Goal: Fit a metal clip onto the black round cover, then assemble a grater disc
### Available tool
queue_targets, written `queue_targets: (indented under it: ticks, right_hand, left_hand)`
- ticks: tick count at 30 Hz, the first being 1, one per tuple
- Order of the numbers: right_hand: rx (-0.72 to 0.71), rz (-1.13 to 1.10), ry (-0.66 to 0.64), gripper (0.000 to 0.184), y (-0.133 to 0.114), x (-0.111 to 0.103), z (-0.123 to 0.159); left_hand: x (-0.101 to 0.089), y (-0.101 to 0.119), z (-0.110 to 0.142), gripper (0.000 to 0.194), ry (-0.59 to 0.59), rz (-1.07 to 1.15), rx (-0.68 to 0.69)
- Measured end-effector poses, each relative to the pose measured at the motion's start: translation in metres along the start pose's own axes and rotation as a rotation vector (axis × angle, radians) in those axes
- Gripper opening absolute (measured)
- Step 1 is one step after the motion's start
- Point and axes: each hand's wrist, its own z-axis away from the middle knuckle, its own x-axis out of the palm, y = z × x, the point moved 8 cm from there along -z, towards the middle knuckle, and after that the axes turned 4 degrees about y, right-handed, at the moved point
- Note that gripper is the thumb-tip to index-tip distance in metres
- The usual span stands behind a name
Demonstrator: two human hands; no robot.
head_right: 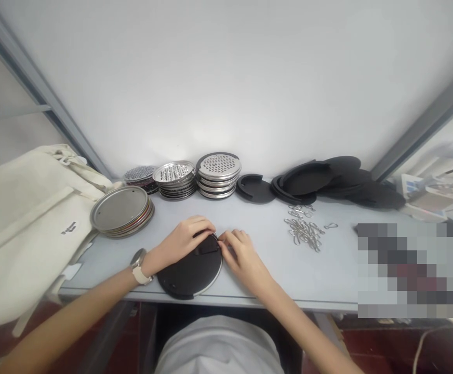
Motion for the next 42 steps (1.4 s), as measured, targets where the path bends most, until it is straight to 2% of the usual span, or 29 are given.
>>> queue_targets:
  ticks: [11,18,26,34,42]
  right_hand:
    - [0.009,0.000,0.003,0.014,0.000,-0.001,-0.001]
    - [0.025,0.017,0.001,0.014,0.001,-0.001,-0.002]
    - [0.030,0.011,0.002,0.015,0.001,-0.003,-0.002]
    - [0.034,0.010,0.006,0.013,0.004,-0.002,-0.001]
    - [0.036,-0.027,0.006,0.012,0.005,-0.003,0.000]
  left_hand:
    - [0.000,0.009,0.003,0.016,-0.016,-0.068,0.019]
    - [0.002,0.004,0.003,0.018,-0.064,-0.060,0.021]
    - [0.004,0.013,0.003,0.024,-0.096,-0.159,0.110]
    - [0.002,0.013,0.002,0.033,-0.078,-0.096,0.082]
    - [0.005,0.013,0.003,0.029,-0.091,-0.087,0.110]
